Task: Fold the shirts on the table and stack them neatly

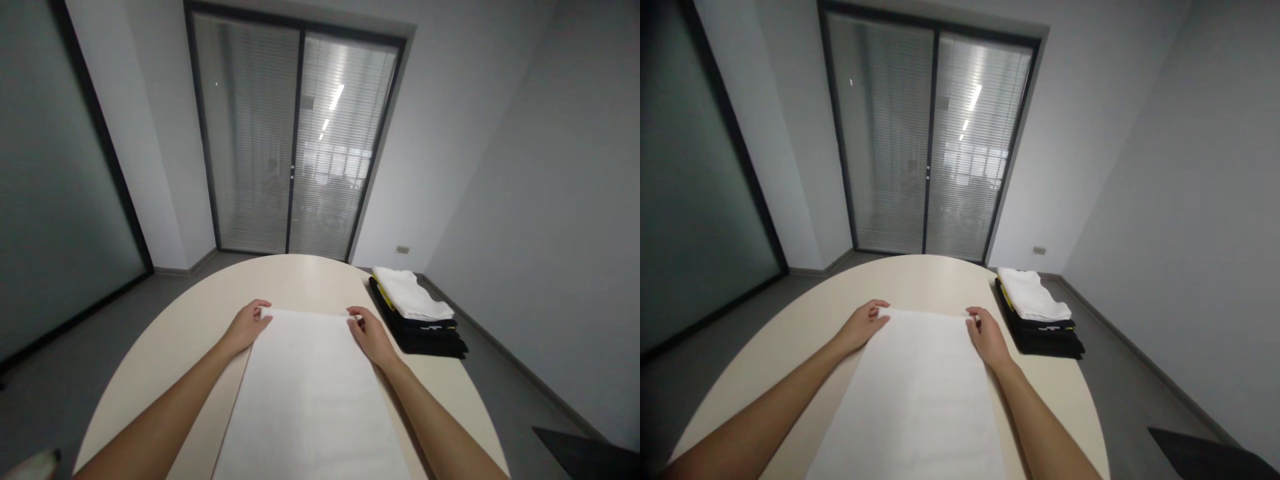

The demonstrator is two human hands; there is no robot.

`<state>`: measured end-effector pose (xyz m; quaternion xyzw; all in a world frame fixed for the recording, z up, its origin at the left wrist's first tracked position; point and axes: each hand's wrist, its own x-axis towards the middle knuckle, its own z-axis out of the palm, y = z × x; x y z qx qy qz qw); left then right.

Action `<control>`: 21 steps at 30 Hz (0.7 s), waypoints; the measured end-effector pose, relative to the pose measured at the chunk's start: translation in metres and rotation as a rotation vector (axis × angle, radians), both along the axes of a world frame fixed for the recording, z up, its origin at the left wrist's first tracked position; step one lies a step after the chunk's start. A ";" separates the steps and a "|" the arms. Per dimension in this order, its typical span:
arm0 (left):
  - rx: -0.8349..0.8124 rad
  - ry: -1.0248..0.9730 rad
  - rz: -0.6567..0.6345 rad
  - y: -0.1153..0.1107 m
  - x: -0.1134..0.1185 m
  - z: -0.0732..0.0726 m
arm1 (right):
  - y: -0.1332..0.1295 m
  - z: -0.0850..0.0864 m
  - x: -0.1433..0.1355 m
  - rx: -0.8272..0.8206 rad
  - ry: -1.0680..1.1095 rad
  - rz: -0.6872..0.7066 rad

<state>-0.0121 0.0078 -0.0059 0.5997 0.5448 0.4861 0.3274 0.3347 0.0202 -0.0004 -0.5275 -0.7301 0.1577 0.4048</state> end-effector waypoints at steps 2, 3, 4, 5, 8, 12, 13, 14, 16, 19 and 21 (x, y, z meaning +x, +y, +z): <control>0.008 0.034 -0.026 0.002 -0.001 -0.007 | 0.002 -0.005 0.001 -0.059 0.000 0.047; 0.022 0.052 -0.026 0.003 -0.002 -0.009 | 0.004 -0.007 0.002 -0.075 0.008 0.059; 0.041 0.080 -0.011 0.004 -0.002 -0.011 | 0.005 -0.008 0.003 -0.081 0.024 0.060; 0.061 0.116 0.016 0.005 -0.002 -0.012 | 0.007 -0.008 0.003 -0.076 0.045 0.049; 0.098 0.226 0.102 0.004 -0.001 -0.009 | 0.008 -0.002 0.003 -0.023 0.064 0.007; 0.185 0.366 0.119 -0.015 0.011 0.010 | -0.013 0.022 -0.008 0.102 -0.136 0.006; 0.229 0.458 0.105 -0.023 0.017 0.014 | -0.023 0.027 -0.013 0.107 -0.201 0.008; 0.251 0.562 0.061 -0.032 0.024 0.018 | -0.034 0.032 -0.019 0.070 -0.258 0.035; 0.207 0.717 -0.046 -0.047 0.039 0.020 | -0.055 0.035 -0.032 -0.095 -0.365 0.103; 0.058 0.882 -0.162 -0.056 0.057 0.011 | -0.068 0.027 -0.046 -0.306 -0.533 0.190; 0.017 0.930 -0.174 -0.051 0.061 0.006 | -0.063 0.021 -0.051 -0.336 -0.583 0.209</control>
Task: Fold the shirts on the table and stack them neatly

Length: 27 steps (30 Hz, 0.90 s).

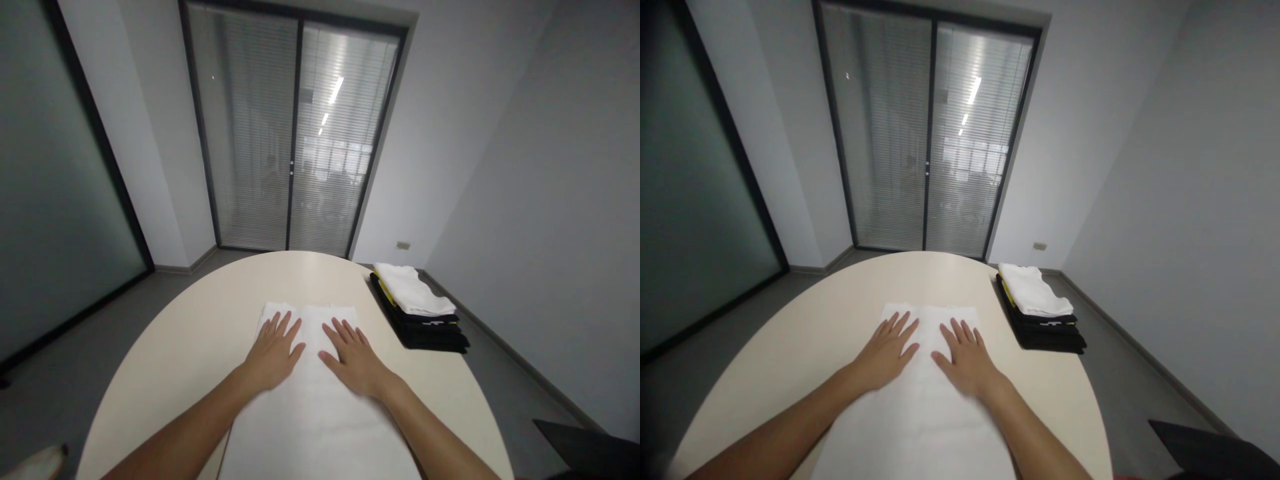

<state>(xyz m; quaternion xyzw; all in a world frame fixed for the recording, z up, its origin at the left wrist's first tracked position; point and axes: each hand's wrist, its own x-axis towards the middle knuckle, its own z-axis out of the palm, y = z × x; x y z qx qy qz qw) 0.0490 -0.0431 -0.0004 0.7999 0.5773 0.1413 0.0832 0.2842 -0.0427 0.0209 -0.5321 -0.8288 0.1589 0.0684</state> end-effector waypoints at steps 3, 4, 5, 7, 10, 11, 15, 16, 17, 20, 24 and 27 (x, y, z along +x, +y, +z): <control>0.029 -0.002 0.022 0.011 -0.002 0.000 | 0.016 0.001 -0.001 0.040 -0.004 0.010; 0.052 -0.008 0.024 0.012 -0.004 0.002 | 0.018 0.003 -0.001 0.067 -0.006 0.008; 0.075 -0.014 0.019 0.012 -0.004 0.003 | 0.019 0.006 -0.001 0.090 -0.006 0.006; 0.103 -0.018 -0.021 0.008 -0.004 0.003 | 0.014 0.010 0.000 0.078 0.002 0.015; 0.052 -0.008 -0.088 0.002 -0.002 -0.002 | 0.002 0.006 0.000 -0.032 0.006 0.049; 0.034 -0.001 -0.091 0.003 0.000 -0.003 | 0.001 0.003 -0.001 -0.043 -0.001 0.054; 0.115 0.013 -0.035 0.006 0.005 0.002 | 0.015 -0.011 -0.003 0.041 -0.010 0.032; 0.138 0.003 -0.033 0.004 0.006 0.005 | 0.021 -0.013 -0.003 0.059 -0.003 0.024; 0.135 -0.011 -0.049 0.001 0.008 0.008 | 0.027 -0.014 -0.002 0.076 0.004 0.015; 0.016 -0.035 -0.168 -0.017 0.014 0.010 | 0.035 -0.010 0.001 0.129 0.030 0.008; -0.051 0.009 -0.235 -0.026 0.018 -0.001 | 0.016 0.000 -0.001 0.228 0.048 0.006; -0.030 -0.002 -0.218 -0.014 0.018 -0.006 | -0.007 -0.001 -0.010 0.133 0.023 -0.020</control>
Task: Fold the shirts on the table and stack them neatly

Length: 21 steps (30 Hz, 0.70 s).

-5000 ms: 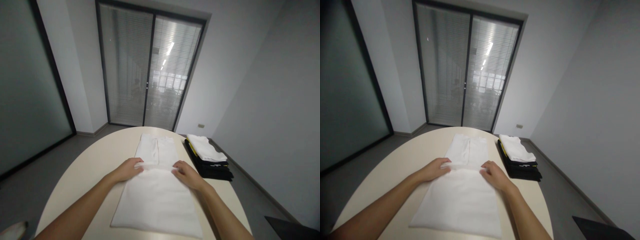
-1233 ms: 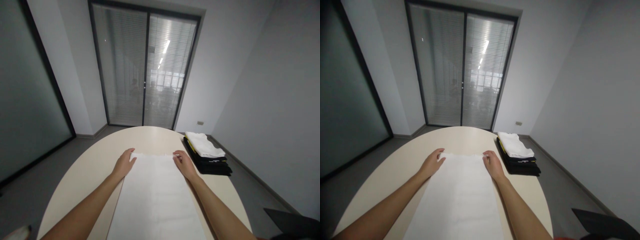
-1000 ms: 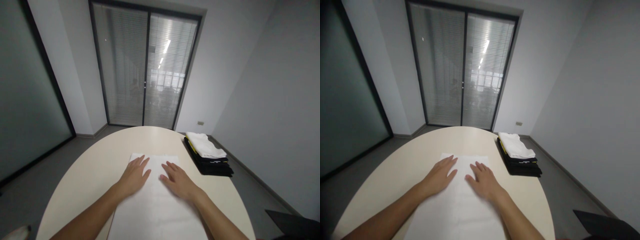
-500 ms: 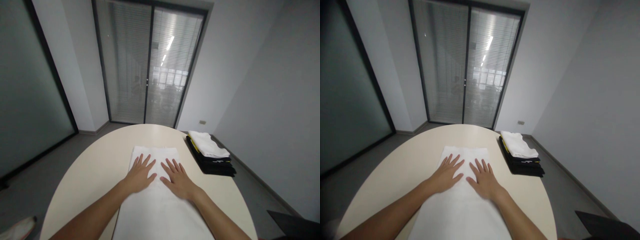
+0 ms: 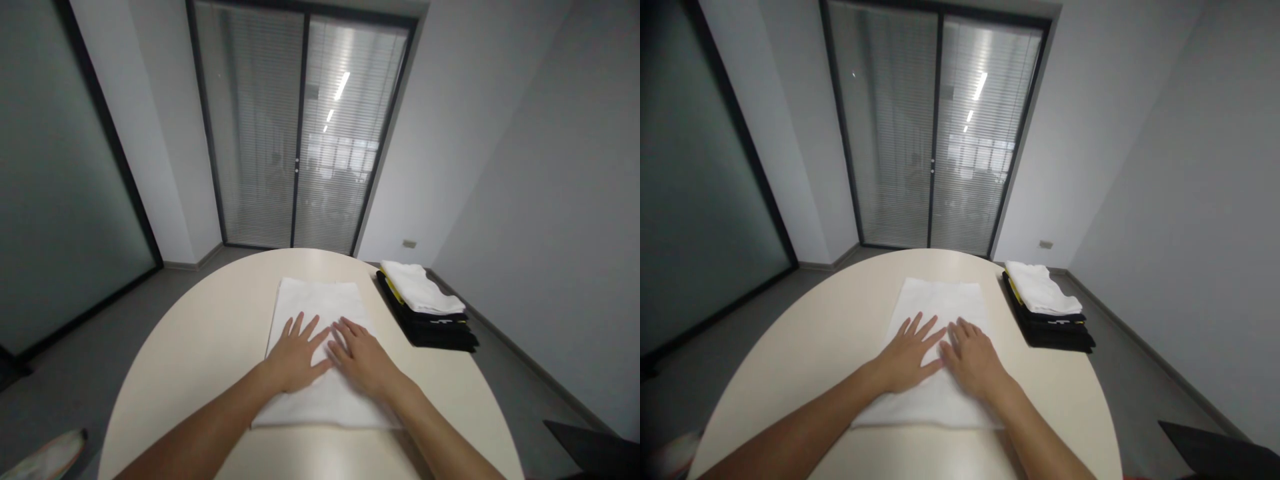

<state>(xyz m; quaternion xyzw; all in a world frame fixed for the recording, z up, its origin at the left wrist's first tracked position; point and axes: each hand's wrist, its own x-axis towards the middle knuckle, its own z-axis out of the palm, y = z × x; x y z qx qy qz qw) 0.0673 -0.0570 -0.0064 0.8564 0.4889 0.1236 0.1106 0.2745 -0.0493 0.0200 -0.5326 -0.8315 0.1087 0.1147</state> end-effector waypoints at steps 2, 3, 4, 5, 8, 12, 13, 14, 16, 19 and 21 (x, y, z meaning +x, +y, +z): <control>0.004 -0.001 0.021 0.008 -0.001 0.002 | -0.008 -0.004 -0.006 -0.095 -0.033 -0.009; 0.007 0.003 0.032 0.010 -0.002 0.005 | -0.009 -0.007 -0.008 -0.118 -0.045 -0.010; 0.014 0.005 0.046 0.010 -0.003 0.007 | -0.007 -0.009 -0.010 -0.122 -0.051 -0.011; 0.023 0.003 0.061 0.009 -0.005 0.009 | -0.004 -0.011 -0.010 -0.113 -0.053 -0.011; 0.036 -0.029 0.067 -0.001 -0.007 0.013 | 0.008 -0.013 -0.009 -0.072 -0.056 -0.018; -0.038 0.026 -0.070 -0.014 -0.006 0.010 | 0.017 -0.013 -0.006 -0.048 -0.061 -0.040; -0.041 0.041 -0.080 -0.016 -0.006 0.009 | 0.017 -0.013 -0.005 -0.046 -0.062 -0.042; -0.034 0.047 -0.077 -0.018 -0.005 0.009 | 0.017 -0.012 -0.005 -0.046 -0.061 -0.043; -0.016 0.035 -0.084 -0.021 -0.003 0.009 | 0.017 -0.011 -0.004 -0.051 -0.056 -0.038; -0.034 0.033 -0.140 -0.024 -0.002 0.015 | 0.017 -0.008 -0.003 -0.056 -0.052 -0.038; -0.065 0.049 -0.155 -0.025 -0.004 0.019 | 0.016 -0.006 -0.003 -0.060 -0.056 -0.050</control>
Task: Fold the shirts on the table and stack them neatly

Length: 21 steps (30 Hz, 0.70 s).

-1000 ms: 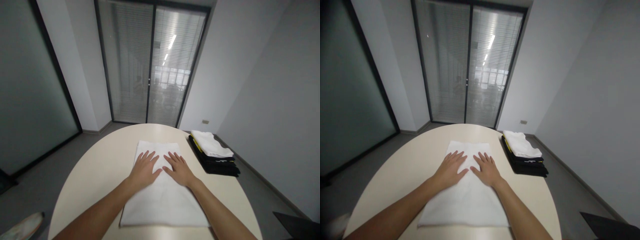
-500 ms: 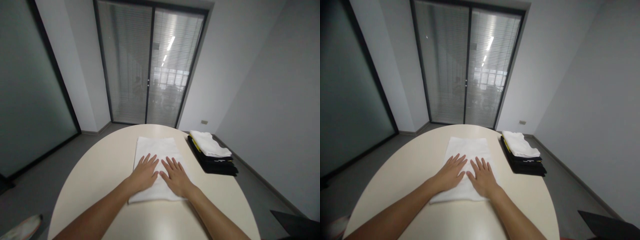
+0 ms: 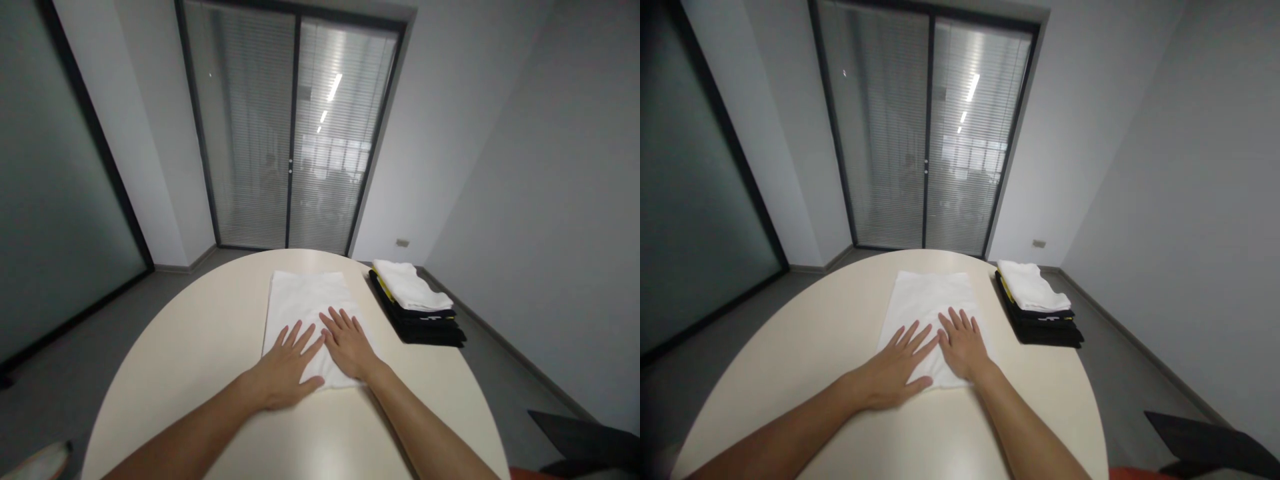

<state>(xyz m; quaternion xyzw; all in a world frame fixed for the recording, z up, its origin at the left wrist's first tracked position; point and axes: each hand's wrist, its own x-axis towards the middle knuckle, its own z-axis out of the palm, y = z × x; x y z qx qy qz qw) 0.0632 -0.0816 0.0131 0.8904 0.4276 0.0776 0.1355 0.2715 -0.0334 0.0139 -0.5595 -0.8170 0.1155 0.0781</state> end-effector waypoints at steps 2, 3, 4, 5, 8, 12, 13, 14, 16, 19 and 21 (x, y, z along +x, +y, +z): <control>-0.034 0.006 -0.022 0.003 -0.005 0.005 | -0.002 0.002 0.000 -0.016 -0.005 -0.007; -0.048 0.001 -0.042 0.005 -0.009 0.007 | -0.004 0.003 0.001 -0.027 -0.007 -0.007; -0.047 -0.011 -0.059 0.009 -0.014 0.008 | -0.006 0.004 0.002 -0.037 -0.008 -0.004; -0.034 -0.024 -0.063 0.013 -0.019 0.008 | -0.008 0.006 0.003 -0.044 -0.009 0.001; 0.017 -0.038 -0.004 0.023 -0.031 0.007 | -0.015 0.012 0.008 -0.054 -0.022 0.035; -0.059 0.023 0.034 0.024 -0.038 0.011 | -0.019 0.027 0.016 -0.043 -0.045 0.109; -0.060 0.027 0.032 0.022 -0.039 0.015 | -0.020 0.032 0.018 -0.037 -0.043 0.137; -0.049 0.020 0.030 0.021 -0.039 0.019 | -0.021 0.038 0.020 -0.034 -0.036 0.174; -0.003 -0.020 0.045 0.021 -0.040 0.026 | -0.022 0.049 0.025 -0.042 -0.009 0.264; 0.108 -0.086 0.110 0.029 -0.043 0.027 | -0.023 0.062 0.031 -0.083 0.066 0.365; 0.141 -0.082 0.158 0.036 -0.046 0.019 | -0.022 0.064 0.035 -0.104 0.123 0.400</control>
